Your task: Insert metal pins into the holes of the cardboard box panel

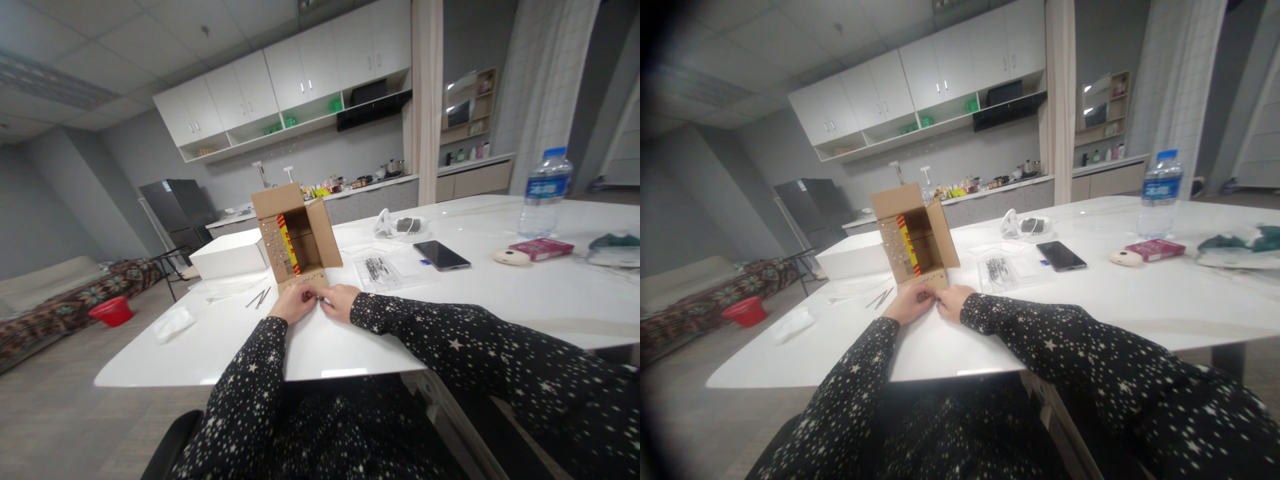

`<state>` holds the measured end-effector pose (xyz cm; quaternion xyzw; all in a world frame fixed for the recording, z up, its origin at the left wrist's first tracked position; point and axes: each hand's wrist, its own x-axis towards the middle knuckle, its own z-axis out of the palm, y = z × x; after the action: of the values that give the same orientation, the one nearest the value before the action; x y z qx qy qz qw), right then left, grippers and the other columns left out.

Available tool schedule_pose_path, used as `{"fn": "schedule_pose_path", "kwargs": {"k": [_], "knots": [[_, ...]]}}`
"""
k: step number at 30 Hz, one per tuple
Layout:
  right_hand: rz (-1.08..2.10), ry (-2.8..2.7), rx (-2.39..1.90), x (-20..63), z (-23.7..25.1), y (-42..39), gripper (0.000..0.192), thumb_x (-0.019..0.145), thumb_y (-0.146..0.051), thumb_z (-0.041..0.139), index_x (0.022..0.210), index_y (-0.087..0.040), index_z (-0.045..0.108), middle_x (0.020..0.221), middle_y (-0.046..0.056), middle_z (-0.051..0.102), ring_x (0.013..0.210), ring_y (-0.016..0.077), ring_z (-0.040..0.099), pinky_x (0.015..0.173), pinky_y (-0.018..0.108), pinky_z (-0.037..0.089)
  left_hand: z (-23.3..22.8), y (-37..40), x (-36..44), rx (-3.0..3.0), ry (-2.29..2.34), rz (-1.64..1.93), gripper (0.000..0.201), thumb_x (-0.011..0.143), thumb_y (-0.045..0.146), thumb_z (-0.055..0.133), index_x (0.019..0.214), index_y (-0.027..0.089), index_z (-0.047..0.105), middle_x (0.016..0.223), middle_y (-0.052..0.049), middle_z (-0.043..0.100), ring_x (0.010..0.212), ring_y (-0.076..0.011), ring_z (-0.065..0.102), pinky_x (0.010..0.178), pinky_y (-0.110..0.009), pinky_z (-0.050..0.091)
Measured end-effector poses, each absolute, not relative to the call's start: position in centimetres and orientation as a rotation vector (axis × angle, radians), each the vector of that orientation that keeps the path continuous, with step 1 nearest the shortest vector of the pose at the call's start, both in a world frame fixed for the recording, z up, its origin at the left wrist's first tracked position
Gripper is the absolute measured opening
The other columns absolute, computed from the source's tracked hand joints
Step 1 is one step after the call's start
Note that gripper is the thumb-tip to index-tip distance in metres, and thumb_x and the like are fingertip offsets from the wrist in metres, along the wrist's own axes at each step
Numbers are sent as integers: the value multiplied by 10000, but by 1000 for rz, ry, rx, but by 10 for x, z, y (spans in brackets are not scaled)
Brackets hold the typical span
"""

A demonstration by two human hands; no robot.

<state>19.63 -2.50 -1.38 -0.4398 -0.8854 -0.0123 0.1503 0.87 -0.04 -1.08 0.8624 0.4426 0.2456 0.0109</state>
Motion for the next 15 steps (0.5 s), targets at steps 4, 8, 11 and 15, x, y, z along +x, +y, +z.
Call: {"fn": "schedule_pose_path", "kwargs": {"k": [4,8,11,15], "knots": [[-26,-2550,-1267,197,-13,-25,326,898,-348,399,1128,-224,593,1021,74,689,915,214,641,732,294,449,-10,0,9,2719,1374,745,156,750,178,567,820,206,704,778,-23,665,715,-152,593,675,-263,465],[-20,-2549,-1255,197,-13,-25,335,893,-346,392,1136,-226,589,1000,70,692,901,219,645,719,299,449,-10,0,9,2744,1369,724,163,775,204,560,844,210,707,798,-28,664,732,-156,591,684,-268,465],[-7,-2543,-1254,197,-13,-25,346,890,-346,396,1150,-225,590,1010,72,690,919,219,643,730,295,447,-10,-1,9,2750,1376,720,160,783,220,565,856,213,707,810,-31,663,728,-156,588,685,-268,466],[-9,-2535,-1244,197,-14,-25,377,890,-336,404,1218,-240,562,1042,69,684,935,216,640,740,292,444,-9,-3,10,2745,1380,748,151,780,231,574,865,210,697,797,-28,658,715,-153,584,670,-263,462]]}}
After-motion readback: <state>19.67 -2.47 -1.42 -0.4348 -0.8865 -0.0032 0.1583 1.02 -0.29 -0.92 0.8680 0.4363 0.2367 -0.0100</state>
